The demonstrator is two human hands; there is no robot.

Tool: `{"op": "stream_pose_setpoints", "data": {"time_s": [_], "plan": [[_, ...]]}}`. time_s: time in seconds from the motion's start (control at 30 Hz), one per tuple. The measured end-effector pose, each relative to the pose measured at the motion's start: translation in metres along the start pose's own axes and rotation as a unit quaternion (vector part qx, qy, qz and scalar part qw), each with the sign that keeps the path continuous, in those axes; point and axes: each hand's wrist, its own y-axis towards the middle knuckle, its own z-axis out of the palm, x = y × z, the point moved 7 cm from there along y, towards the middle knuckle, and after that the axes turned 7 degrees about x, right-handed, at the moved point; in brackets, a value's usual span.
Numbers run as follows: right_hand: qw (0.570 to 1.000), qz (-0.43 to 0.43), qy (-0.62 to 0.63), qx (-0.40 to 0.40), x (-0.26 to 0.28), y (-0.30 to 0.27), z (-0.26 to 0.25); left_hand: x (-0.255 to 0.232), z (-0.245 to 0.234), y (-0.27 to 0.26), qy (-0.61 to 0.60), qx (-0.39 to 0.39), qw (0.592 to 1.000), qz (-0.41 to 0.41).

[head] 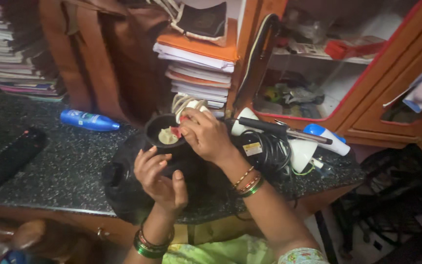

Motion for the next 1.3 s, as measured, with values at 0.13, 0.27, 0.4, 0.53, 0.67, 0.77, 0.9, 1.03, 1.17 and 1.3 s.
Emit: {"op": "stream_pose_setpoints", "data": {"time_s": [0.13, 0.27, 0.4, 0.53, 0.67, 0.77, 0.9, 1.03, 1.17, 1.3], "plan": [[0.998, 0.022, 0.033, -0.052, -0.007, -0.012, 0.003, -0.003, 0.001, 0.001, 0.01, 0.001, 1.0, 0.007], [0.991, 0.093, -0.004, -0.099, -0.03, -0.023, 0.017, -0.003, 0.002, 0.001, 0.011, 0.002, 1.0, 0.01], [0.954, 0.267, -0.002, -0.134, -0.102, -0.034, -0.013, -0.003, 0.001, 0.0, 0.0, -0.001, 1.0, 0.012], [0.966, 0.177, 0.029, -0.187, -0.093, -0.03, -0.042, -0.003, 0.001, 0.0, -0.004, 0.001, 1.0, 0.02], [0.961, 0.16, 0.147, -0.172, -0.072, -0.012, -0.021, -0.003, 0.001, 0.001, -0.004, 0.002, 1.0, 0.023], [0.976, 0.076, 0.178, -0.102, -0.034, 0.002, 0.023, -0.006, 0.002, 0.003, 0.005, 0.007, 0.999, 0.033], [0.938, 0.11, 0.32, -0.075, -0.03, -0.021, 0.043, -0.006, 0.005, -0.002, 0.009, 0.048, 0.997, 0.053], [0.867, 0.305, 0.391, -0.047, -0.067, -0.093, 0.088, -0.012, -0.003, -0.04, 0.033, 0.082, 0.994, 0.064], [0.828, 0.37, 0.412, -0.092, -0.088, -0.156, 0.127, -0.011, -0.051, -0.087, 0.111, 0.088, 0.988, 0.056], [0.979, 0.171, -0.05, -0.104, -0.038, -0.171, 0.083, 0.022, -0.1, -0.108, 0.173, 0.032, 0.982, -0.063]]}}
